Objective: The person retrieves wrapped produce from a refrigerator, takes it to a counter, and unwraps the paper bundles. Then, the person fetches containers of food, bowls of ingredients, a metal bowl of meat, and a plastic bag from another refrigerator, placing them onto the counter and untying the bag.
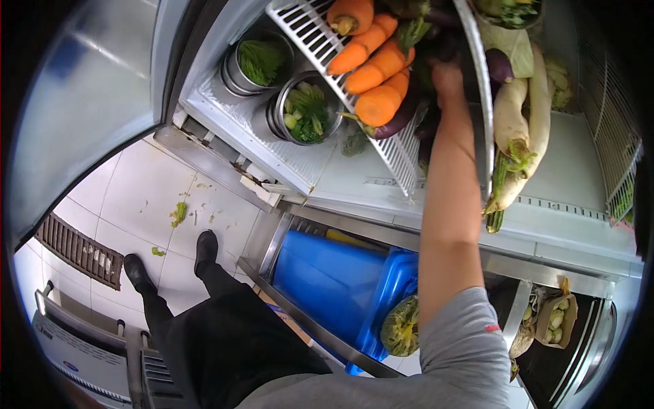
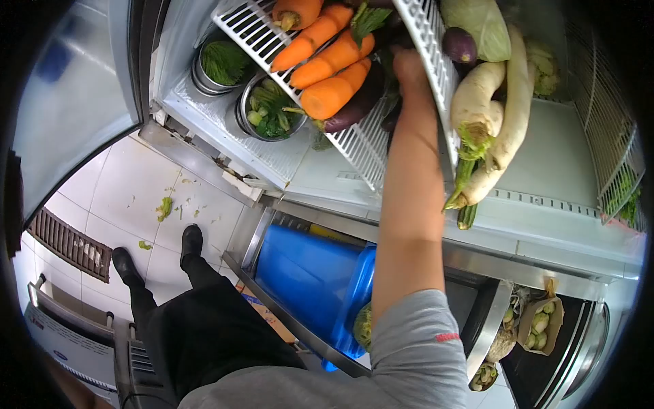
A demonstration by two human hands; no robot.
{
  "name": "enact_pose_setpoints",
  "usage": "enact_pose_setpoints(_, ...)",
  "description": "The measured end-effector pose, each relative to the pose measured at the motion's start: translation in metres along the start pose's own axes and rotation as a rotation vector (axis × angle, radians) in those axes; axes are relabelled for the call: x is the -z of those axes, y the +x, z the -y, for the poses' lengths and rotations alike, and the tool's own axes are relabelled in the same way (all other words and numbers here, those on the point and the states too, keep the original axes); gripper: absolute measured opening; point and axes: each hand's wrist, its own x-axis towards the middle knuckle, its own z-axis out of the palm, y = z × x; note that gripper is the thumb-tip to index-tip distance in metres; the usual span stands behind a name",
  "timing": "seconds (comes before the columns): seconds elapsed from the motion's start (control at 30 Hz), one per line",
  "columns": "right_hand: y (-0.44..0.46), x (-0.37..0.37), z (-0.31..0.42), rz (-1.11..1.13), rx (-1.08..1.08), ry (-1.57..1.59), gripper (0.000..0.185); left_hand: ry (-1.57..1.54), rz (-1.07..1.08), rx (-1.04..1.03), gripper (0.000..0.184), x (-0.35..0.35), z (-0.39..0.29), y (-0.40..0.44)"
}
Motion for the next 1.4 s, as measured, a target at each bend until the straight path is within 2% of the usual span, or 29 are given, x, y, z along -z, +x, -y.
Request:
enact_pose_setpoints(0.07,-0.029,0.037,0.030,-0.243,-0.348,0.519,0.035,0.132,0.006,0.061,0.073,0.004,-0.012,0.005)
enact_pose_setpoints(0.1,-0.048,0.059,0.051,-0.337,-0.412,0.723,0.042,0.079,0.035,0.096,0.071,0.010,-0.014,0.007)
enact_pose_setpoints(0.17,-0.097,0.097,0.095,-0.438,-0.391,0.988,0.058,-0.028,0.078,0.171,0.067,0.020,-0.014,0.017)
enact_pose_setpoints(0.2,-0.124,0.103,0.109,-0.538,-0.157,1.048,0.054,-0.091,0.049,0.170,0.065,0.017,-0.008,0.018)
enact_pose_setpoints(0.23,-0.154,0.107,0.129,-0.514,-0.131,1.070,0.053,-0.154,0.018,0.165,0.063,0.013,0.001,0.014)
enact_pose_setpoints(0.27,-0.185,0.125,0.153,-0.374,-0.191,1.386,0.056,-0.188,0.223,0.361,0.064,0.023,0.004,0.003)
enact_pose_setpoints(0.3,-0.214,0.149,0.163,-0.336,-0.084,1.233,0.056,-0.302,0.302,0.521,0.062,0.031,0.009,-0.023)
enact_pose_setpoints(0.33,-0.247,0.143,0.174,-0.201,-0.076,1.360,0.054,-0.418,0.377,0.676,0.062,0.035,0.016,-0.055)
enact_pose_setpoints(0.43,-0.324,0.165,0.198,0.023,-0.130,1.485,0.051,-0.724,0.256,0.904,0.064,0.073,0.008,-0.016)
enact_pose_setpoints(0.47,-0.345,0.175,0.203,0.070,-0.157,1.497,0.051,-0.759,0.230,0.826,0.065,0.089,0.013,-0.005)
enact_pose_setpoints(0.5,-0.366,0.185,0.207,0.122,-0.186,1.512,0.050,-0.902,0.161,0.917,0.066,0.106,0.014,0.000)
enact_pose_setpoints(0.57,-0.400,0.201,0.218,0.185,-0.253,1.531,0.049,-0.715,0.153,0.821,0.064,0.155,0.034,0.012)
enact_pose_setpoints(0.63,-0.417,0.224,0.225,0.115,-0.317,1.596,0.045,-0.664,0.080,0.751,0.056,0.202,0.063,0.014)
enact_pose_setpoints(0.73,-0.426,0.266,0.243,0.177,-0.473,1.636,0.043,-0.638,-0.165,0.859,0.046,0.243,0.141,-0.018)
enact_pose_setpoints(0.83,-0.425,0.295,0.282,0.150,-0.553,1.696,0.043,-0.754,-0.495,1.161,0.040,0.240,0.263,-0.073)
enact_pose_setpoints(0.9,-0.424,0.319,0.302,0.069,-0.510,1.752,0.043,-1.125,-0.574,1.316,0.040,0.237,0.329,-0.078)
enact_pose_setpoints(0.93,-0.420,0.332,0.313,0.028,-0.468,1.787,0.043,-1.361,-0.563,1.392,0.037,0.235,0.341,-0.079)
enact_pose_setpoints(1.0,-0.418,0.367,0.318,0.118,-0.475,1.863,0.040,-1.801,-0.556,1.605,0.032,0.241,0.354,-0.053)
enact_pose_setpoints(1.03,-0.418,0.375,0.323,0.165,-0.458,1.945,0.038,-1.962,-0.497,1.581,0.032,0.231,0.350,-0.047)
enact_pose_setpoints(1.07,-0.417,0.380,0.324,0.209,-0.451,2.017,0.035,-2.017,-0.486,1.575,0.032,0.215,0.341,-0.039)
enact_pose_setpoints(1.1,-0.415,0.388,0.324,0.173,-0.413,2.015,0.033,-1.706,-0.527,1.757,0.032,0.203,0.325,-0.022)
enact_pose_setpoints(1.13,-0.417,0.393,0.321,0.138,-0.390,2.004,0.031,-1.925,-0.385,1.684,0.031,0.207,0.311,0.001)
enact_pose_setpoints(1.17,-0.420,0.394,0.318,0.102,-0.376,1.987,0.030,-1.989,-0.386,1.681,0.036,0.206,0.296,0.015)
enact_pose_setpoints(1.2,-0.422,0.389,0.315,0.086,-0.373,1.964,0.029,-2.090,-0.293,1.681,0.045,0.180,0.295,-0.005)
enact_pose_setpoints(1.27,-0.426,0.381,0.310,0.055,-0.370,1.915,0.027,-2.289,-0.226,1.569,0.049,0.161,0.278,-0.013)
enact_pose_setpoints(1.37,-0.438,0.383,0.287,0.073,-0.383,1.876,0.026,-2.681,-0.119,1.230,0.054,0.185,0.270,0.001)
enact_pose_setpoints(1.4,-0.443,0.377,0.285,0.112,-0.407,1.928,0.025,-2.614,-0.080,1.285,0.056,0.190,0.266,-0.001)
